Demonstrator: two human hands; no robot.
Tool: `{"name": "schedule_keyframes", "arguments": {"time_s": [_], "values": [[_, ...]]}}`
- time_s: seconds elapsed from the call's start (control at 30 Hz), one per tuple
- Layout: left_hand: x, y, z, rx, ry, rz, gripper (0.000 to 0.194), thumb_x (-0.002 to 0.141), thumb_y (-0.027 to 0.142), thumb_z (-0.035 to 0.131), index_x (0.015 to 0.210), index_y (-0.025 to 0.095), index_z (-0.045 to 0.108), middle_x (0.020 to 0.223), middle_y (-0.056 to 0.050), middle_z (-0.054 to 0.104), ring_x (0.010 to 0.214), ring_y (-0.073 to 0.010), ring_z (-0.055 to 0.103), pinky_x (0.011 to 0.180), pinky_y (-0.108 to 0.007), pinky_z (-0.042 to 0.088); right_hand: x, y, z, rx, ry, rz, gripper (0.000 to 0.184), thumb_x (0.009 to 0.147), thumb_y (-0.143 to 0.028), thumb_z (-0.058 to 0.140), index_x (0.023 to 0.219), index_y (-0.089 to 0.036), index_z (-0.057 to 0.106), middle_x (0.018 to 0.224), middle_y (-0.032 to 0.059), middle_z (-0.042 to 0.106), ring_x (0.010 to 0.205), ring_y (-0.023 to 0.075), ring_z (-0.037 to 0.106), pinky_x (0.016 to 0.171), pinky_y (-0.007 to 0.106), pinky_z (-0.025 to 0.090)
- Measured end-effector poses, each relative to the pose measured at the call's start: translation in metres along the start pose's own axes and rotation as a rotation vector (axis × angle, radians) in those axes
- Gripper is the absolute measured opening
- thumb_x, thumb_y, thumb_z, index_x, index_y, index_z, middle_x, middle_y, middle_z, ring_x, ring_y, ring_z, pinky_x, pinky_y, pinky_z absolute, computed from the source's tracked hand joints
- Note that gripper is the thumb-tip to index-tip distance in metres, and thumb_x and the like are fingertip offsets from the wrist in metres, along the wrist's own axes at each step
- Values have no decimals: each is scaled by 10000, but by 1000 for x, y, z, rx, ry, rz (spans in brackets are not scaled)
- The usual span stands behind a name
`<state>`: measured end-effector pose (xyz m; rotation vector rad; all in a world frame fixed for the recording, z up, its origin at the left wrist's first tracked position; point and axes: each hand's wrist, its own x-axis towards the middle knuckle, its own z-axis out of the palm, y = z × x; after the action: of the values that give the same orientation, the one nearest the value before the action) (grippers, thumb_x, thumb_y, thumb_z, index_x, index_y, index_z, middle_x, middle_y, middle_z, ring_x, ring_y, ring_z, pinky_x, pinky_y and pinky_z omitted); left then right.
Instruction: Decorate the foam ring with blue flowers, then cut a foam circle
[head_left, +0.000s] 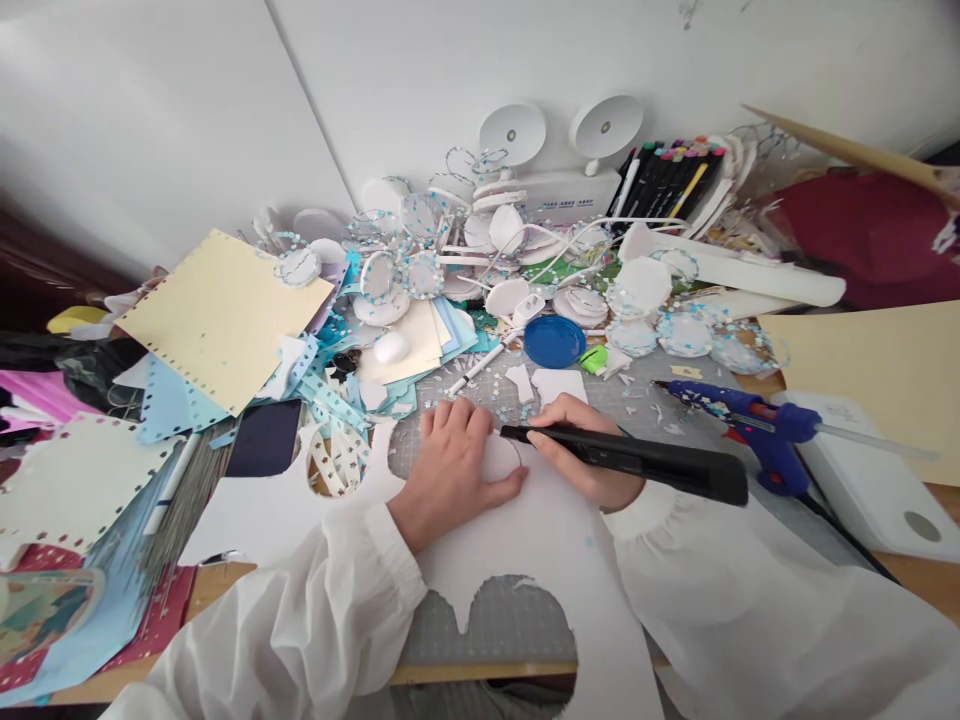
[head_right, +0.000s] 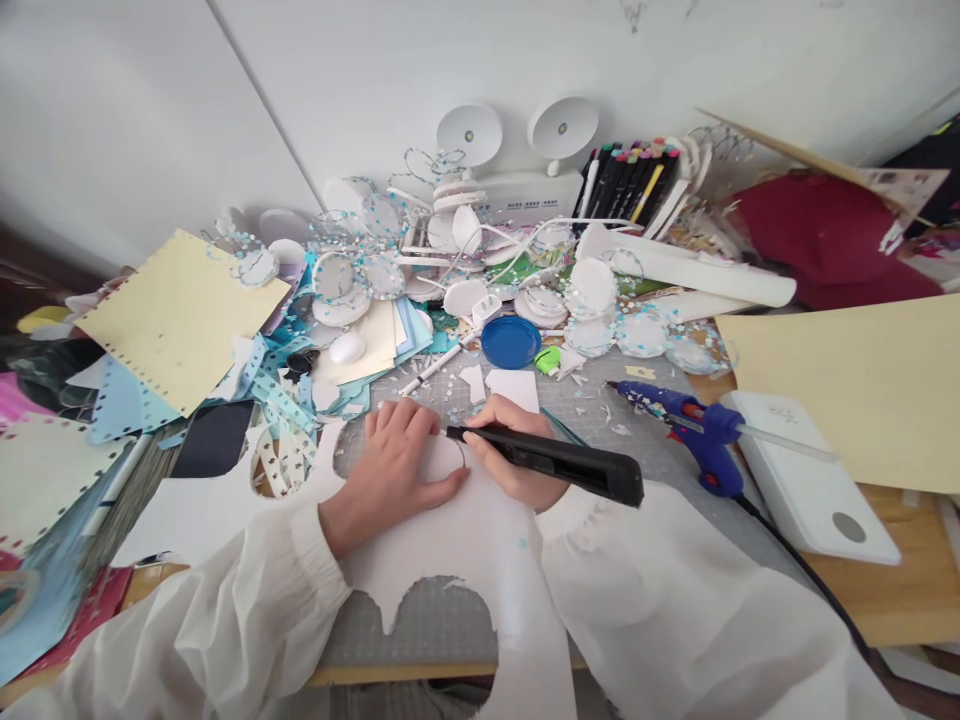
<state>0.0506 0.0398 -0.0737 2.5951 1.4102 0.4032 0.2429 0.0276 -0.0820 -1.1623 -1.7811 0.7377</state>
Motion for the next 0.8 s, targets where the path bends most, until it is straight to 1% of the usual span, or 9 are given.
{"name": "schedule_keyframes", "arguments": {"time_s": [0.1,0.2,0.33,0.4,0.5,0.6,0.7,0.8], "values": [[1,0,0,4,0,1,420,742,560,559,903,178,497,924,-75,492,885,-264,439,781,-410,359,1,-2,1,-5,-9,-66,8,838,-220,557,843,-216,561,741,1,595,671,141,577,613,259,431],[0,1,0,13,-1,5,418,741,558,556,897,175,502,926,-81,494,890,-268,440,783,-411,359,4,-2,1,-17,-52,-161,36,836,-191,546,855,-215,565,704,-5,566,658,134,557,615,255,431],[-1,1,1,26,4,7,501,686,622,578,896,173,510,913,-82,500,878,-270,440,791,-422,355,7,-3,-1,-44,-96,-206,69,840,-162,526,872,-214,559,697,-8,552,655,128,544,622,250,428],[-2,1,1,36,22,2,544,657,658,587,898,175,515,903,-78,506,873,-271,443,803,-430,349,7,-4,-3,-73,-110,-208,64,838,-158,523,858,-213,550,690,-14,538,647,125,535,618,248,420],[-2,1,2,52,48,-3,567,649,683,585,905,180,525,904,-77,518,882,-274,450,828,-438,335,7,-6,-6,-129,-149,-190,65,827,-153,528,805,-214,526,677,-23,511,636,124,517,609,249,402],[-3,2,0,62,35,-11,562,654,680,588,903,180,532,911,-82,529,888,-275,457,837,-437,330,6,-10,-10,-153,-184,-168,80,819,-150,521,775,-213,498,672,-19,500,628,128,505,599,252,390],[-3,2,0,72,22,-14,571,660,690,580,907,177,537,923,-85,535,901,-275,459,853,-442,326,4,-13,-13,-164,-200,-125,89,812,-160,525,753,-212,483,633,-31,481,567,115,475,556,247,366],[-3,2,0,76,23,-10,595,655,710,572,914,176,537,928,-83,535,910,-275,457,862,-446,323,-1,-14,-15,-165,-198,-86,90,813,-177,537,750,-214,483,617,-46,487,534,98,460,533,232,353]]}}
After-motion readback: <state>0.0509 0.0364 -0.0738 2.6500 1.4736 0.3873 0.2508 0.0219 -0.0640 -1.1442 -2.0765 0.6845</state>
